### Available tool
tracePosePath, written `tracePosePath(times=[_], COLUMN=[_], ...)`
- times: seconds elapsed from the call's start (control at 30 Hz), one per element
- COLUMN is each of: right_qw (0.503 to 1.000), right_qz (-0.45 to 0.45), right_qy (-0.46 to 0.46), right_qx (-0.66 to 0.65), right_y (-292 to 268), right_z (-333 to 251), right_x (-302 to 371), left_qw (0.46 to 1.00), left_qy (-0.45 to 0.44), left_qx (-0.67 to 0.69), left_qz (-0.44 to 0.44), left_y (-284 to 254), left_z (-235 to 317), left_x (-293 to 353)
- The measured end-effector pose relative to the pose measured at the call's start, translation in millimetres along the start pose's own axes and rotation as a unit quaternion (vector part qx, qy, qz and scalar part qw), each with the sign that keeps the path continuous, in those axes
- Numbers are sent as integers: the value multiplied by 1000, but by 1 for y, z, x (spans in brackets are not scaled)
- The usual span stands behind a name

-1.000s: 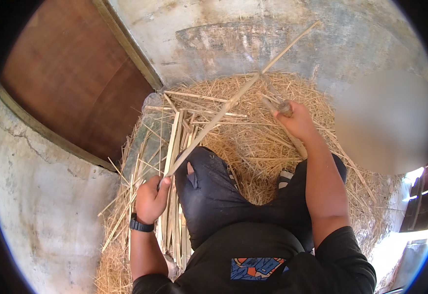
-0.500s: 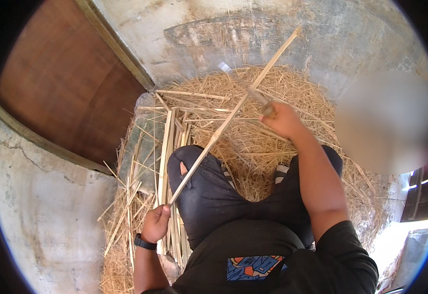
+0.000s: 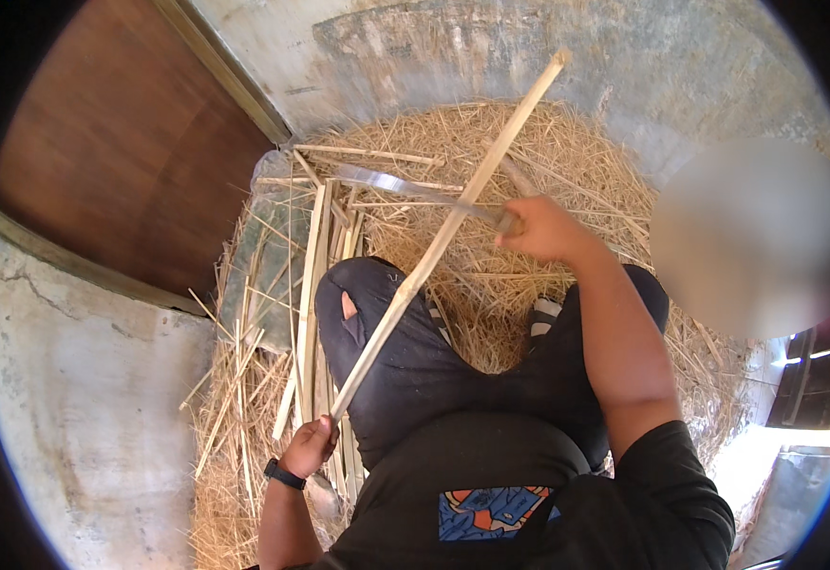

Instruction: The person sits on a straw-covered floor and uses a large knife to shave a long bamboo stick. They hold the stick with their left hand and repeatedly strike it with the knife in their right hand to remove the outer layer, creating thin strips of bamboo.

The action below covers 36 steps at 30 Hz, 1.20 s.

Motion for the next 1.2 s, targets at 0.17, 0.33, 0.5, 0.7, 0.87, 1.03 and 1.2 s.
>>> tracePosePath(times=[0.17, 0.33, 0.5, 0.7, 0.87, 1.03, 1.2], right_qw=[994, 991, 984, 997, 995, 985, 994], right_qz=[-71, 48, -126, 37, 78, -122, 33], right_qy=[-69, 106, -81, 46, 41, -82, 85], right_qx=[44, -58, 93, -56, -51, 90, -59], right_y=[-2, -15, 18, 5, 1, 20, 4], right_z=[0, 31, -17, 38, 12, -30, 22], right_x=[5, -10, 0, -11, -8, 2, -11], left_qw=[998, 1000, 1000, 984, 997, 997, 997], left_qy=[46, 23, -17, 109, 51, -46, -52], left_qx=[-34, -12, 15, -114, -45, 55, 54], left_qz=[16, 11, 13, 87, 34, -13, -6], left_y=[6, 7, 4, 15, 10, -1, -1], left_z=[-6, -2, -4, -5, -10, -13, -4], left_x=[-7, -9, -12, -12, -12, -15, -14])
Point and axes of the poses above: each hand's wrist, its own x-axis away from the middle knuckle, its own y-axis out of the palm, z = x × y, the point moved 1 cm from there along -x, towards the middle knuckle, and after that the axes turned 3 degrees about y, right-handed, at the moved point
